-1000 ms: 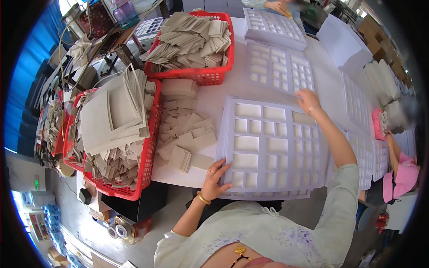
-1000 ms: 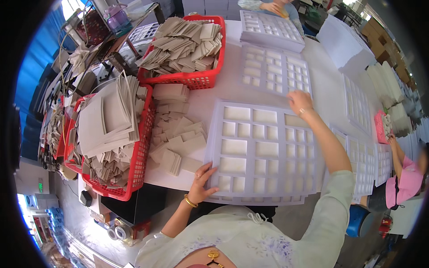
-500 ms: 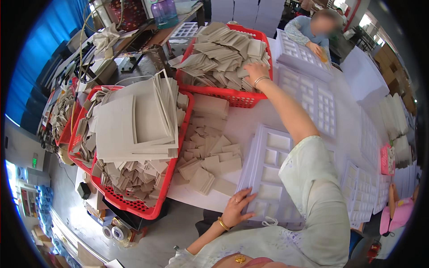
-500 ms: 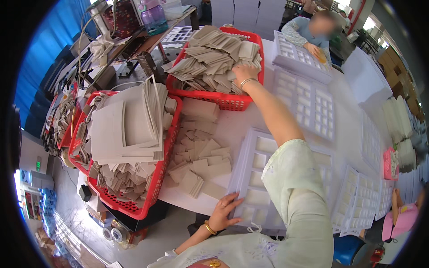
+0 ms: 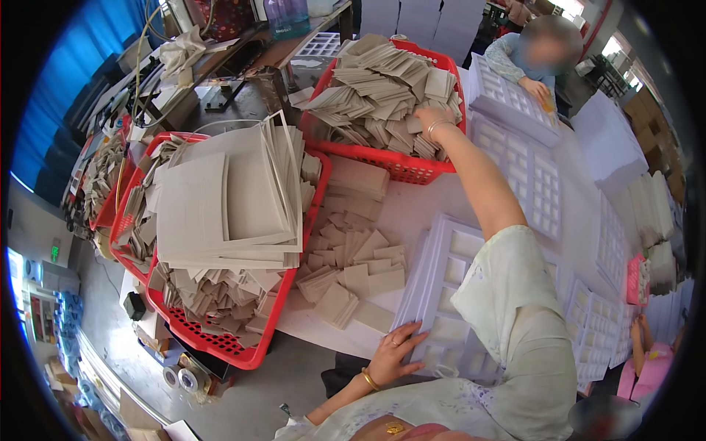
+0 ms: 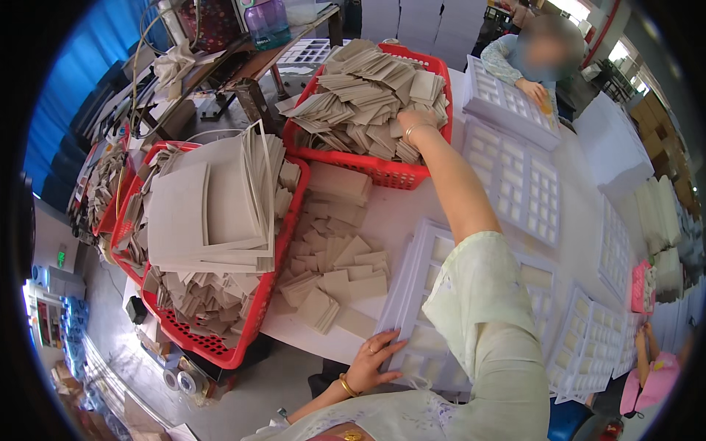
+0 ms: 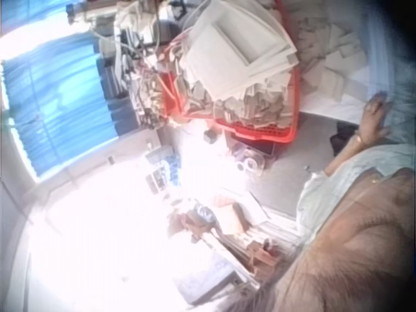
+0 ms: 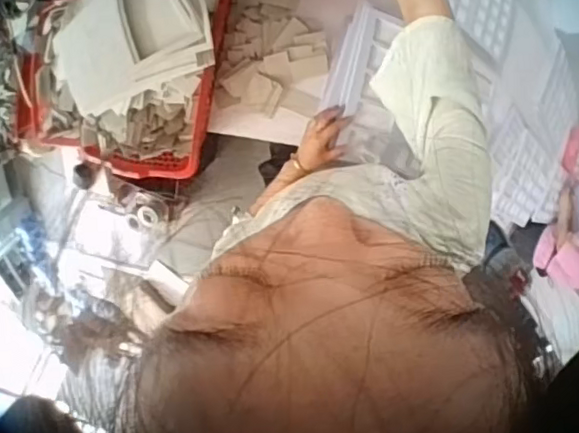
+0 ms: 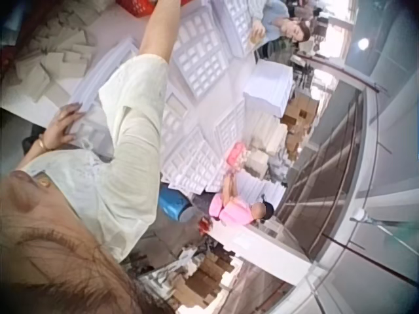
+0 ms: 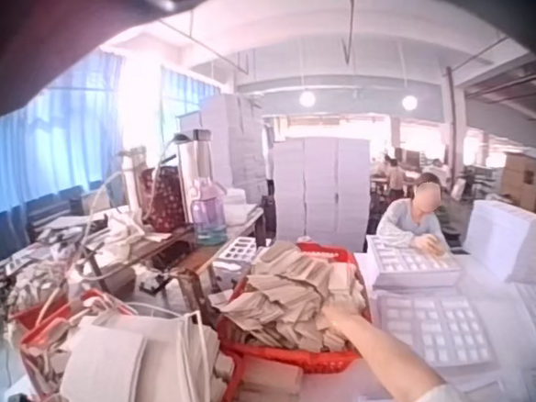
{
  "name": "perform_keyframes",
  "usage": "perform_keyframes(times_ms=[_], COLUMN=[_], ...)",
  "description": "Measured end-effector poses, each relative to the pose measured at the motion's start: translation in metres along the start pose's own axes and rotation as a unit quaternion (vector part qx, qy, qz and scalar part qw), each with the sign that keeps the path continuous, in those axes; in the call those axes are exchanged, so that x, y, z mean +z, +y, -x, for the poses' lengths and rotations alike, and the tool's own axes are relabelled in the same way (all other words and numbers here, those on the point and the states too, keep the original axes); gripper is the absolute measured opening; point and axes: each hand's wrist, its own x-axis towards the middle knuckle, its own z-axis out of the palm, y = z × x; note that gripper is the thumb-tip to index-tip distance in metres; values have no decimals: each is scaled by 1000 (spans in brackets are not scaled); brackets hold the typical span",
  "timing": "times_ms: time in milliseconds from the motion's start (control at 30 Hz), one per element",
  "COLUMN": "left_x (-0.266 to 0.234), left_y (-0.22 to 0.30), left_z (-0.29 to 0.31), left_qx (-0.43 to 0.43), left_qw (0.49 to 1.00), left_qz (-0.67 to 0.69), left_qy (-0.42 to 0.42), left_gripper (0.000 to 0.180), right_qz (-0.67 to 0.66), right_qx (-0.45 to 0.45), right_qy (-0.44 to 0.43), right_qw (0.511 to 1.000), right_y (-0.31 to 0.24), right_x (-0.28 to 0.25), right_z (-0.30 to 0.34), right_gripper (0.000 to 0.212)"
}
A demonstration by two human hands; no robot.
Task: Insert small cardstock dividers or spacers into structured trays in a packaging factory.
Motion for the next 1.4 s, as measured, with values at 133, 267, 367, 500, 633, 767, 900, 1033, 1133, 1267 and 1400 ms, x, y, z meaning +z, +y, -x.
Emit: perform_keyframes(times_ms=[133,267,367,500,633,767,900,1033,1133,1267,1400], left_x=[0,2,2,-11,-36,-58,-50,-31,-8,5,0], left_y=[3,2,4,4,7,27,54,66,79,78,48], left_z=[-2,-1,0,-5,-13,-79,-134,-151,-158,-180,-206], left_qx=[9,11,14,28,-29,7,19,76,78,104,25], left_qw=[1000,1000,1000,998,994,970,963,983,984,981,984], left_qz=[9,6,4,65,24,-1,76,23,61,58,107], left_qy=[-1,-8,-10,0,107,242,259,166,145,154,137], left_gripper=[75,73,72,60,40,40,53,56,53,45,28], right_qz=[59,-9,-176,-439,-668,-714,-686,-669,-654,-686,-799], right_qx=[-9,-33,-112,-60,-29,-47,-38,6,82,76,13], right_qy=[87,211,433,391,147,-27,-70,11,71,71,7], right_qw=[994,977,877,807,729,699,723,744,749,720,601], right_y=[8,23,40,61,65,68,65,82,107,111,118], right_x=[12,18,6,7,-7,-1,-5,10,19,16,7], right_z=[5,8,31,82,184,281,340,360,368,380,388], right_gripper=[28,15,9,7,10,12,17,21,21,22,21])
